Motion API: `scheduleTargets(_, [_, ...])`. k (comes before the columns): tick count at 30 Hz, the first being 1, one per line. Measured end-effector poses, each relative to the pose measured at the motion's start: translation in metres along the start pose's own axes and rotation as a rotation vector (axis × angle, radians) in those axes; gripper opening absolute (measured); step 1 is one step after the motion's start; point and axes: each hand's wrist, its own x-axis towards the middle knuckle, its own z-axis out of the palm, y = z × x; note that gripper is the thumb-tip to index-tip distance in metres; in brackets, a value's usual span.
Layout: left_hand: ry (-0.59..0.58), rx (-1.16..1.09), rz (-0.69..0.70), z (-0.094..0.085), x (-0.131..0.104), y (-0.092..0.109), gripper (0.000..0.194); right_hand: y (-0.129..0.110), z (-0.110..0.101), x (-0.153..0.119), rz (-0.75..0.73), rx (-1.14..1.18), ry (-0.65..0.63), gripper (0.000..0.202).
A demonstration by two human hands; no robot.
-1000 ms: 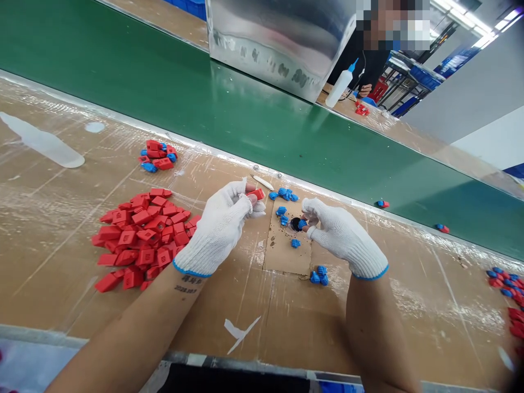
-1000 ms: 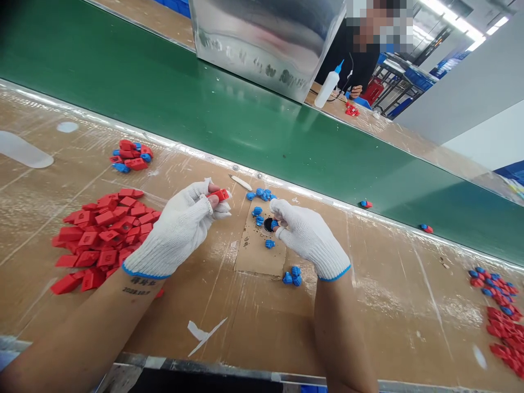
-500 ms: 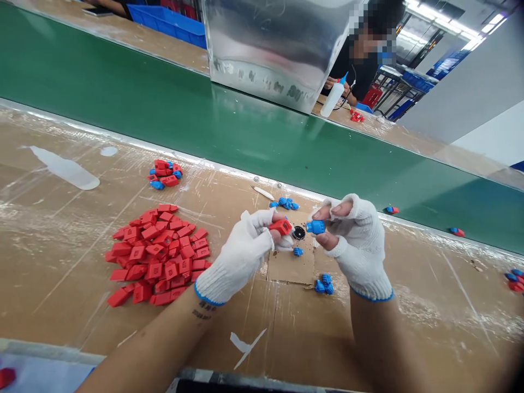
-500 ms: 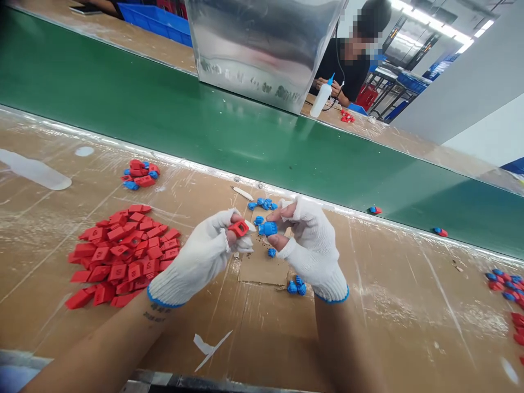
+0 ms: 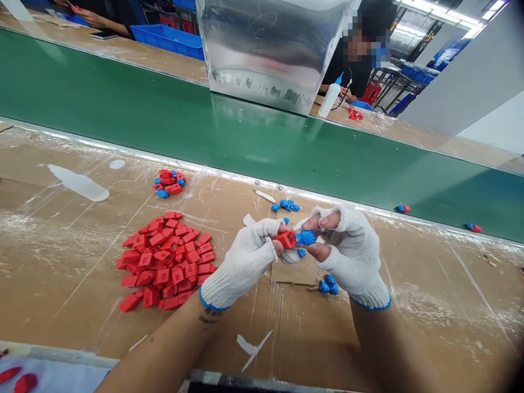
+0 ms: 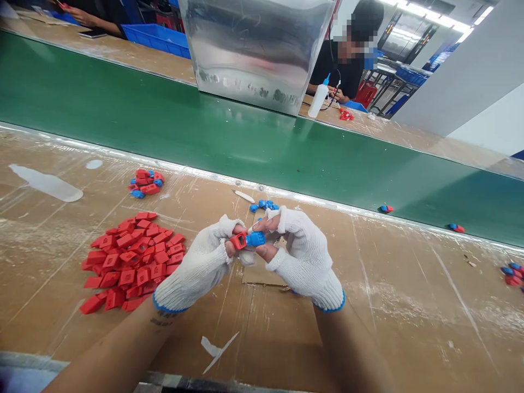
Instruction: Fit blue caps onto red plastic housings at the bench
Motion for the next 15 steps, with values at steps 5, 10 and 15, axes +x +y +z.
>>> scheduleTargets(5, [-0.037,0.003,0.014,-0.001,0.001,0.000,0.032,0.001,-0.007,-0.004,-0.026,-0.128,-0.032,0.034])
scheduleTargets(10, [0.039,0.053,0.173,0.000,0.001,0.003,0.026,-0.003,-0.003,-0.003,-0.018,-0.107,0.010,0.036])
scheduleTargets(15, [0.136,0.382,0.516,0.000,-0.002,0.008,0.025,-0.004,0.005,-0.006,0.007,-0.101,0.018,0.038])
